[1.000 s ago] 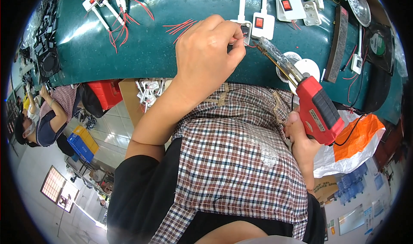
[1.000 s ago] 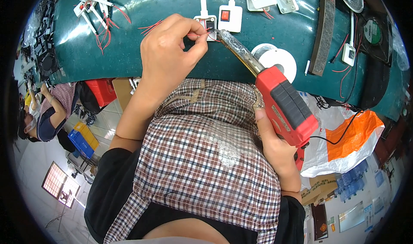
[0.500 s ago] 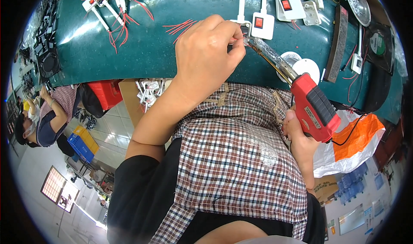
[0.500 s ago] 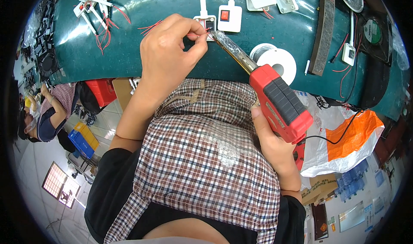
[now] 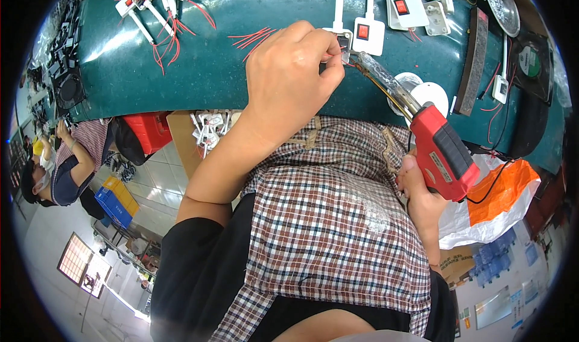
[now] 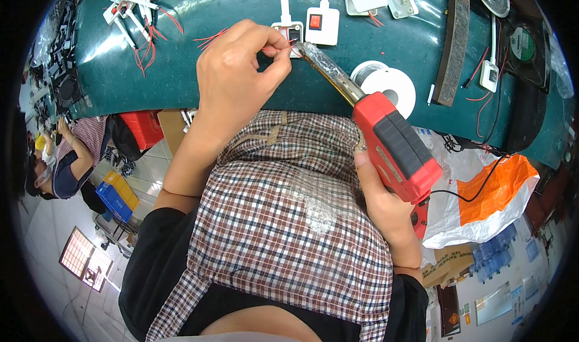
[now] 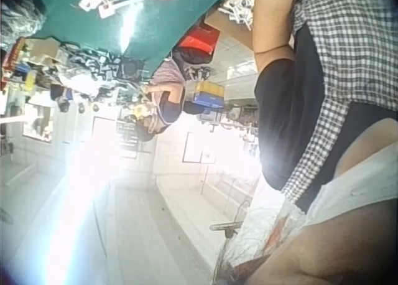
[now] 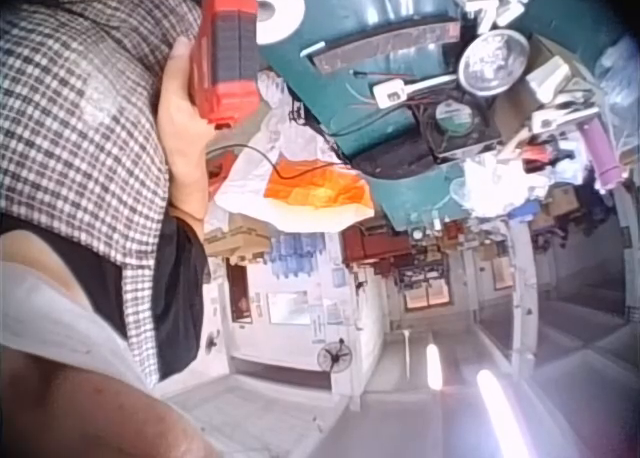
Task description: The person solders electrical wires onto switch components and plastic housings using a soldering gun and solder from a spool.
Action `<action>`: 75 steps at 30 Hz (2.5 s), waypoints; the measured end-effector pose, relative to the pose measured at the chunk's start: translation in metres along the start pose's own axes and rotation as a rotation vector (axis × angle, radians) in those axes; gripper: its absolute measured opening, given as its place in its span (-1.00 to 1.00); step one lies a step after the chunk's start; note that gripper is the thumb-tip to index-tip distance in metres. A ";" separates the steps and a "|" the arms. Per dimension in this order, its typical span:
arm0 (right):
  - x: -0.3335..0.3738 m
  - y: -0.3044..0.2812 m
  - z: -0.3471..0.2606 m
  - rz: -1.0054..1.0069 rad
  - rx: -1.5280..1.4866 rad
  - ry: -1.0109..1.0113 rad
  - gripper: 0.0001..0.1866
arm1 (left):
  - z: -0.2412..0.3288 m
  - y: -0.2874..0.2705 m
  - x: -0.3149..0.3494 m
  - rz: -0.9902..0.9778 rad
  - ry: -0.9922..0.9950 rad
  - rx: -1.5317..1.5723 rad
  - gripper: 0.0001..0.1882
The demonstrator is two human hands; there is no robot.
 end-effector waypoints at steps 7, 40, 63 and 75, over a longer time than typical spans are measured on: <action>-0.002 0.000 0.000 -0.019 0.025 -0.028 -0.89 | 0.000 0.000 0.000 -0.004 0.002 0.006 -0.90; -0.006 -0.005 -0.015 0.152 -0.195 -0.045 -0.89 | 0.003 -0.003 -0.001 -0.037 -0.017 -0.043 -0.92; -0.013 -0.020 -0.015 0.193 -0.285 -0.163 -0.92 | -0.018 0.000 -0.032 -0.041 -0.260 0.058 -0.67; -0.019 -0.033 -0.027 0.288 -0.369 -0.268 -0.89 | -0.087 -0.057 -0.040 0.505 -0.495 1.330 -0.83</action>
Point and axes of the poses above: each hand's wrist, its own x-axis away from the middle knuckle, its own y-axis out of the palm, z = x × y, the point moved 4 cm from there along -x, towards the middle knuckle, and after that the axes turned 2 degrees about x, right-handed, at the moved point
